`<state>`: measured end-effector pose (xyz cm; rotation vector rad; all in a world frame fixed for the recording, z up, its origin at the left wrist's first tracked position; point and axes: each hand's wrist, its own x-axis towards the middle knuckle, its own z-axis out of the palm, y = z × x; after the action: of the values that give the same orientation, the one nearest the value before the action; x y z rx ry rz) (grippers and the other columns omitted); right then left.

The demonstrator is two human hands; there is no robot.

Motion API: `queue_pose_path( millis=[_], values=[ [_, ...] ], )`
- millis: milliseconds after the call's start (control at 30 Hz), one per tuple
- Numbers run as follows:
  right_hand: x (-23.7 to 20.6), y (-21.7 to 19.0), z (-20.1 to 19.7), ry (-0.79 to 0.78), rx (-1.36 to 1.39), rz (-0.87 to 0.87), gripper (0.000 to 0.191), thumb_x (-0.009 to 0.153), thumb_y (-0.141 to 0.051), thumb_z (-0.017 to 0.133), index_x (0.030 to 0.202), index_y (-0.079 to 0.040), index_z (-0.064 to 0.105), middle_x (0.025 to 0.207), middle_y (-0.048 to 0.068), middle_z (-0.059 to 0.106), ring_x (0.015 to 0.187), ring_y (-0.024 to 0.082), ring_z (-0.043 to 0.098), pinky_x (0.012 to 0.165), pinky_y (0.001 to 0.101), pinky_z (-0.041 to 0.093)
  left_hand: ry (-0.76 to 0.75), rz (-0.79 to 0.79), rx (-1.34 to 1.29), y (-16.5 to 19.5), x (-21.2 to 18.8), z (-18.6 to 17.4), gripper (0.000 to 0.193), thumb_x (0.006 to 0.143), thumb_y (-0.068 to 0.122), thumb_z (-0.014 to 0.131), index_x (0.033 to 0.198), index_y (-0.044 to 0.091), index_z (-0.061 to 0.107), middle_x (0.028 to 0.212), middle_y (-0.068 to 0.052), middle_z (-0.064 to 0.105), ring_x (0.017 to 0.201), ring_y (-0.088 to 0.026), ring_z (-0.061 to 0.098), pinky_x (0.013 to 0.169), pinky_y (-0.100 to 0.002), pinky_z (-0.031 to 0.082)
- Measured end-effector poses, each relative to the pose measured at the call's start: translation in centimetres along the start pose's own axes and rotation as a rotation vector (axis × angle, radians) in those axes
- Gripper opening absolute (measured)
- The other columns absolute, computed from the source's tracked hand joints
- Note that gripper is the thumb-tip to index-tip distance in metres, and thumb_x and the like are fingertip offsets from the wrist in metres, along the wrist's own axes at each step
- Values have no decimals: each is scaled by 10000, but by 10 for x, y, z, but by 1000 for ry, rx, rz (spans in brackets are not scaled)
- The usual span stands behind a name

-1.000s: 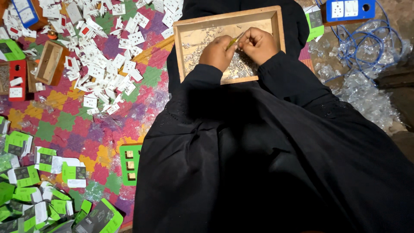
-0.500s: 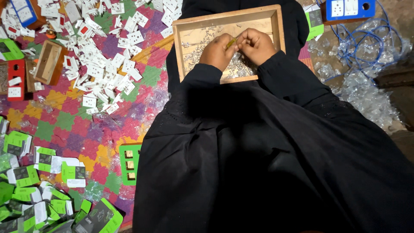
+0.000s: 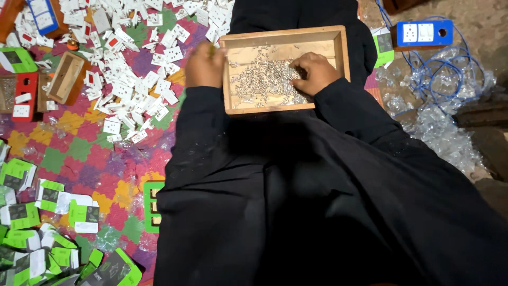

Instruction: The person sits on the floor with a wooden tray on their lap and sorts small metal screws from a pile, using a small hand tool to pick and move the fasteners within the tray. They repeatedly lift and reposition individual screws, separating them in the tray while more screws and boxes of parts lie scattered on the floor around them.

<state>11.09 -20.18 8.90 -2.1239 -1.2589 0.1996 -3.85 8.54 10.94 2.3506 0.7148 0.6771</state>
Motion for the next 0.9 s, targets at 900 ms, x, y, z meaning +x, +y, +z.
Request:
queue_pose_path(
  millis=[900],
  values=[
    [0,39,24,66,426,161,99,1008,-68,661,938,-12,620,842,19,598,763,83,535,677,259,449,-518,64,-261,79,-32,112,187,979,241,692,1009,56,699,1028,-172,725,942,-334,709,827,-428,537]
  ],
)
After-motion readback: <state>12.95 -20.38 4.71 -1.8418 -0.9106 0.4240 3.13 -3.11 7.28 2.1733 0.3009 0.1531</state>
